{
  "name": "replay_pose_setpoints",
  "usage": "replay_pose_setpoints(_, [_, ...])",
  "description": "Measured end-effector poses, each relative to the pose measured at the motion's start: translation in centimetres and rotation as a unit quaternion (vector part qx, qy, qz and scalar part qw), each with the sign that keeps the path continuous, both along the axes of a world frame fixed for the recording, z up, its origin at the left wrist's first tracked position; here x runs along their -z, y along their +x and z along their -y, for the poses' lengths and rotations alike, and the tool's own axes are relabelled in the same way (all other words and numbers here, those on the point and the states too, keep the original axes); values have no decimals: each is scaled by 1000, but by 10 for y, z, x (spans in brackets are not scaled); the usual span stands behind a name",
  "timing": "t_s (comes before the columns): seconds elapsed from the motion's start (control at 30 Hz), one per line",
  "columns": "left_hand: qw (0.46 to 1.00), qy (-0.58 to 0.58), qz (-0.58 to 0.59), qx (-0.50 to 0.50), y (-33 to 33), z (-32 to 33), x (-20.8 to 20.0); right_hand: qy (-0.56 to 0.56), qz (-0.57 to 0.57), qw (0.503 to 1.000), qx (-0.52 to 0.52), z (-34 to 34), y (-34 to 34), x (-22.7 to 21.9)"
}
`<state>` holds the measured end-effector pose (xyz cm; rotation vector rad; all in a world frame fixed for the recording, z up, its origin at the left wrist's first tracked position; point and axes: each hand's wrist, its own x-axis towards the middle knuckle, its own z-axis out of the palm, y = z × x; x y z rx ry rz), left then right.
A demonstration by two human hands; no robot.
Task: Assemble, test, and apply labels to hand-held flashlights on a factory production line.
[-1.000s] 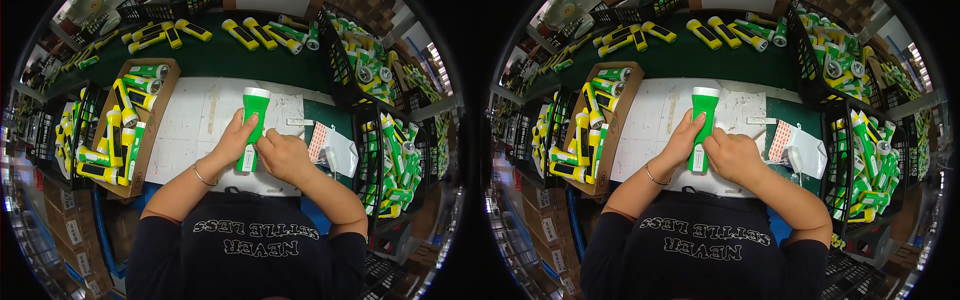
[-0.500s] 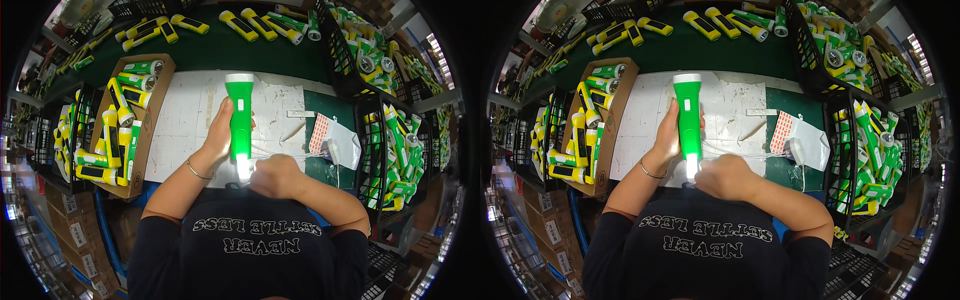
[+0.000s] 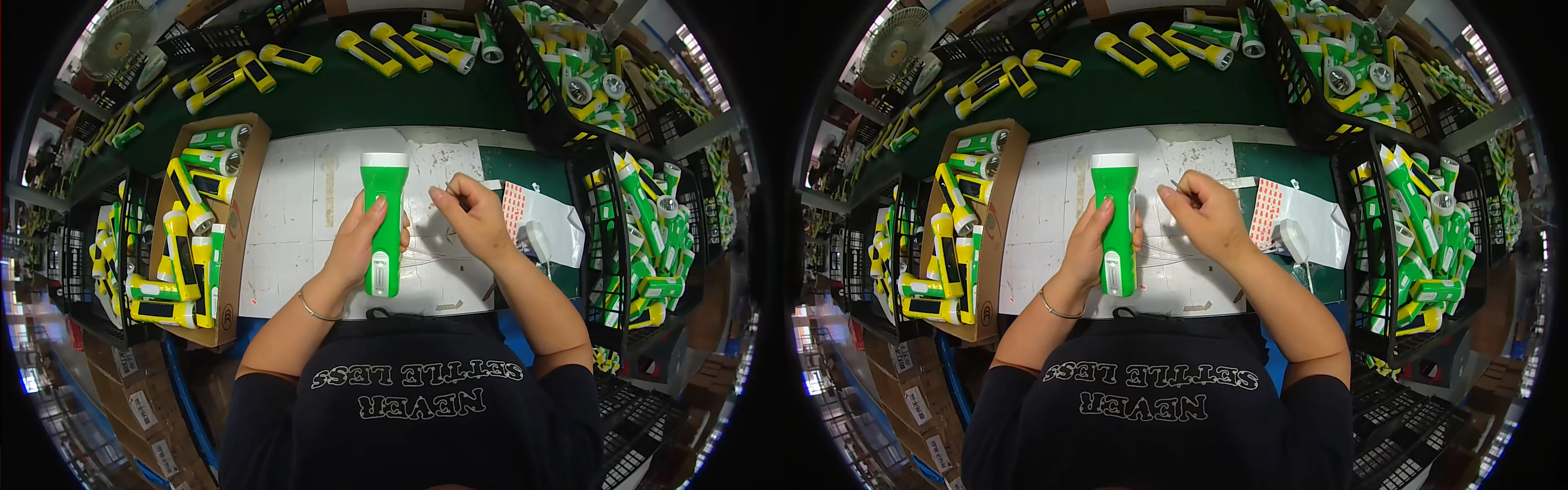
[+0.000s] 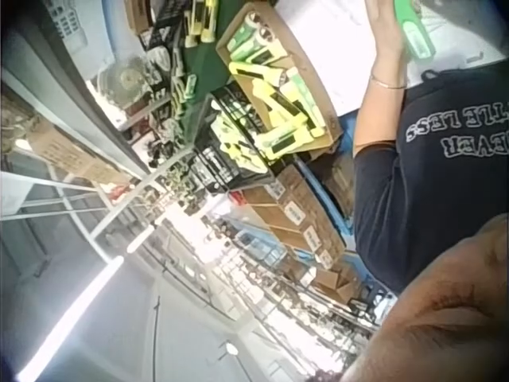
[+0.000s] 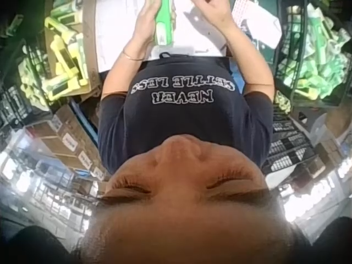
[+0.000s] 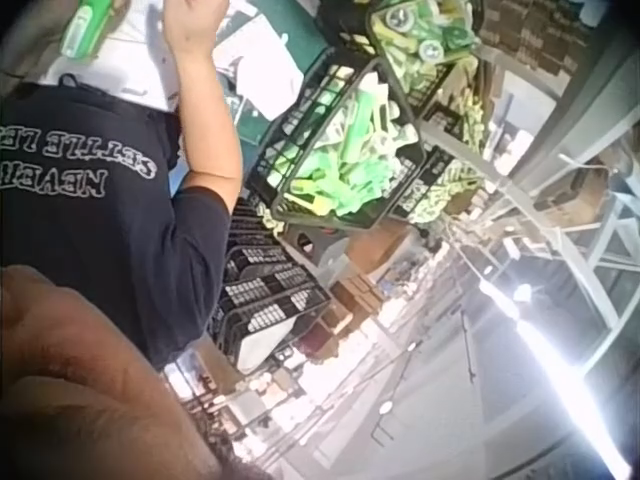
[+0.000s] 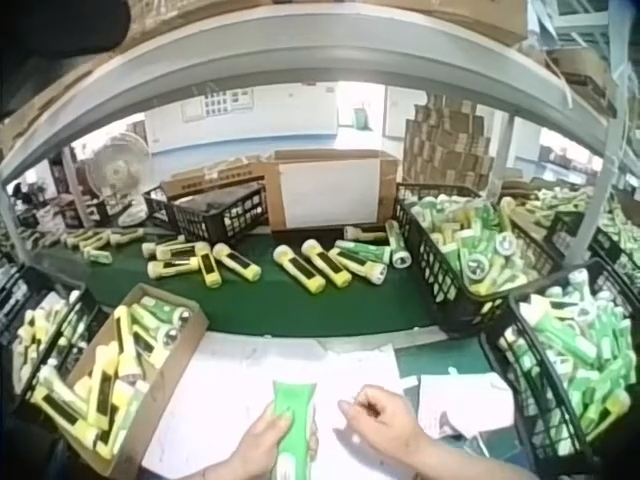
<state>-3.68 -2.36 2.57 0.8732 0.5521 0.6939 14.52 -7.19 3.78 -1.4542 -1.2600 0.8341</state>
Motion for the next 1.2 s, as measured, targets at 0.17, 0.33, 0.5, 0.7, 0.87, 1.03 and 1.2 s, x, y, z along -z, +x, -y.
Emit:
replay_pose_setpoints(0.17, [1000,-3,2,-2,-4,1,1,-68,408,910,25,-17,38,9])
replay_pose_setpoints(0.33, [1000,-5,-1,11,-6,6,-5,-170,551,817,-8,-38,64,35])
replay_pose_setpoints(0.5, [997,-67,34,25,-15,4,-7,-230,544,803,-76,-54,79,23])
replay_pose_setpoints(0.7, [997,-74,28,0,-19,3,-6,-251,535,803,-78,-48,84,13])
replay_pose_setpoints(0.87, [996,62,-62,-9,-16,10,-10,-270,534,795,-94,-45,88,15])
replay_pose_setpoints(1.03, [995,94,-46,4,-16,13,-15,-280,523,798,-106,-40,87,12])
replay_pose_setpoints(1.2, [998,63,-27,-2,-16,14,-15,-145,296,940,-87,-28,74,-9])
